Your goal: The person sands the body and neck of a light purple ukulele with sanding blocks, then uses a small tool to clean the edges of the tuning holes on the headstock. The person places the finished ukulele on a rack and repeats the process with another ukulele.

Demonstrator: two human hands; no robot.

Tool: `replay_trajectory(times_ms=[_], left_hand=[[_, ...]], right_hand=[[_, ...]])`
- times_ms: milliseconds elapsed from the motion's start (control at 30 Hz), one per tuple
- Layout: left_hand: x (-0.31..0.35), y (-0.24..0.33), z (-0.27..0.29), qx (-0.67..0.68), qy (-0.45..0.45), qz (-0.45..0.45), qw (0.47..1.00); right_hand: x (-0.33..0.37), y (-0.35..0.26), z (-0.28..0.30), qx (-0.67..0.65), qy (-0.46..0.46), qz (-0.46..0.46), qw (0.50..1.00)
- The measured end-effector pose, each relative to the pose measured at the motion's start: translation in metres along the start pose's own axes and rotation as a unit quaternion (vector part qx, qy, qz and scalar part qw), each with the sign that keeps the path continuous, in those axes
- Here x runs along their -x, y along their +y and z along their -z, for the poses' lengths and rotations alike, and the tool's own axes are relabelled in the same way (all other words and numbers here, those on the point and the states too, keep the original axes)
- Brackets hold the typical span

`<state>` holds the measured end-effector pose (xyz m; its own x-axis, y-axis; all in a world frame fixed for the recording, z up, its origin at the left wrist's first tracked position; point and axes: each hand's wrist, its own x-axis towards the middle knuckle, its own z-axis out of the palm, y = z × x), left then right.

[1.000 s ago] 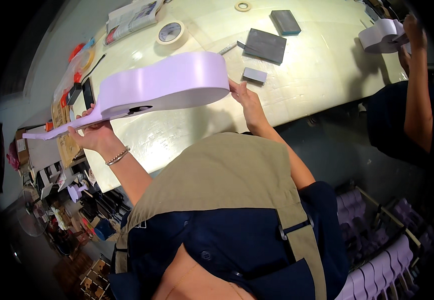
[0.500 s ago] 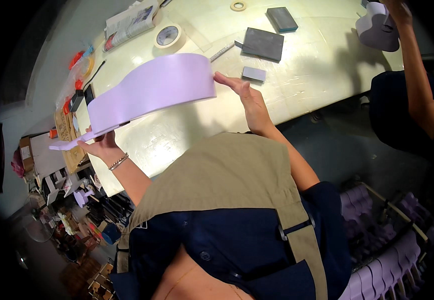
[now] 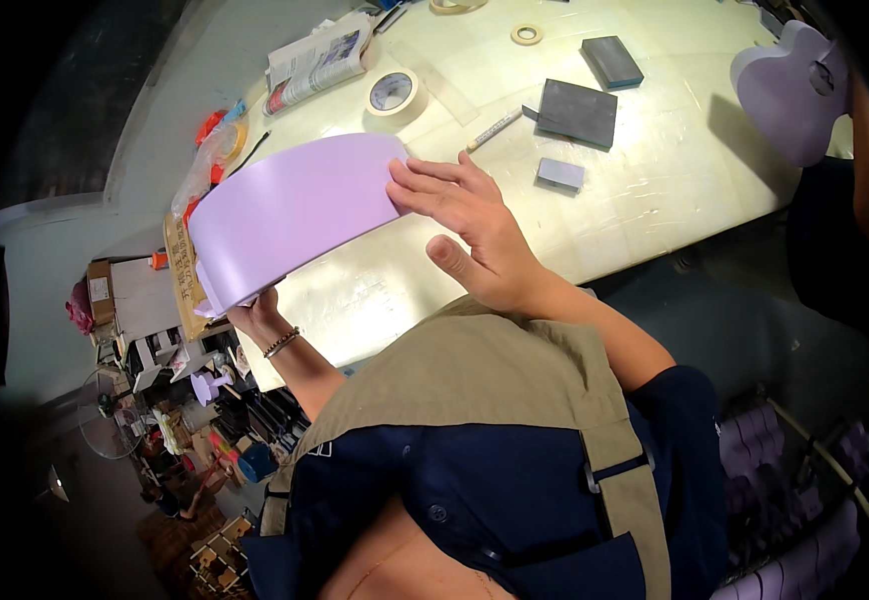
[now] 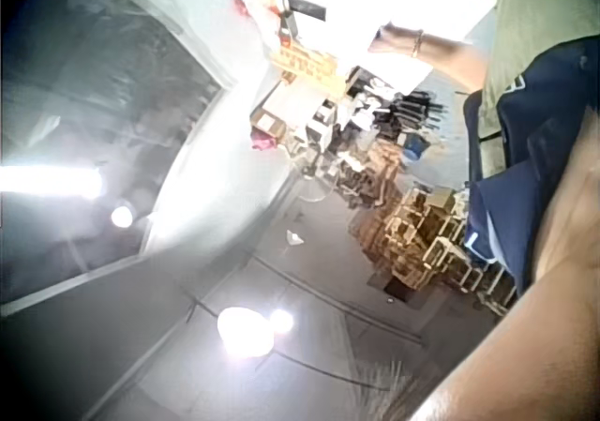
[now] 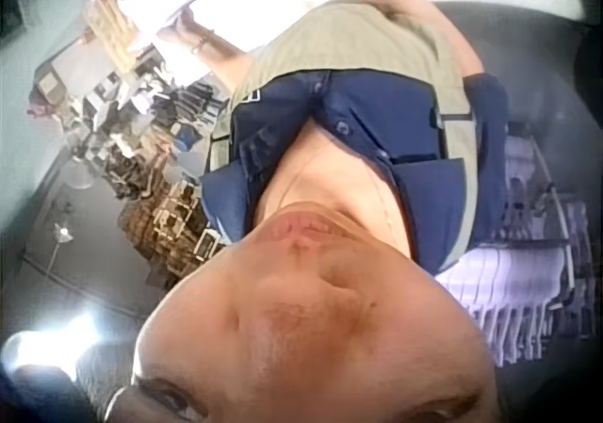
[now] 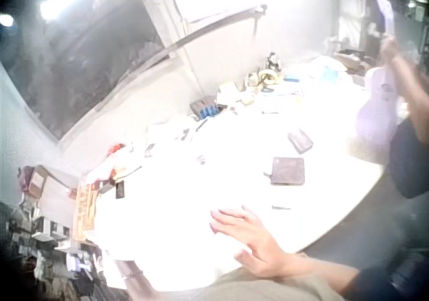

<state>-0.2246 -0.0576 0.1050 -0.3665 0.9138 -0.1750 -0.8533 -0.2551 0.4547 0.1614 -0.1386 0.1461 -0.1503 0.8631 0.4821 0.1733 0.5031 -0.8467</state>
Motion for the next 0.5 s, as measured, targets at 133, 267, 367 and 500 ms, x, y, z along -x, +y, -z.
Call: replay_trajectory(times_ms=[133,267,367,500], left_hand=[[0.034,-0.022,-0.019,-0.413,-0.048,-0.242,0.877],[0.052,-0.013,-0.049,-0.285,-0.016,-0.107,0.952],[0.017,0.028,-0.003,-0.138,-0.175,-0.046,0.974],[0.029,0.006,-0.018,-0.182,-0.116,-0.115,0.970]], right_hand=[[0.006,0.024,-0.003,-0.080,0.014,-0.024,0.996],[0.018,0.051,0.002,-0.203,0.015,-0.078,0.976],[0.022,0.050,-0.008,-0.316,0.008,-0.098,0.944],[0.021,0.058,-0.012,-0.289,0.023,-0.163,0.943]])
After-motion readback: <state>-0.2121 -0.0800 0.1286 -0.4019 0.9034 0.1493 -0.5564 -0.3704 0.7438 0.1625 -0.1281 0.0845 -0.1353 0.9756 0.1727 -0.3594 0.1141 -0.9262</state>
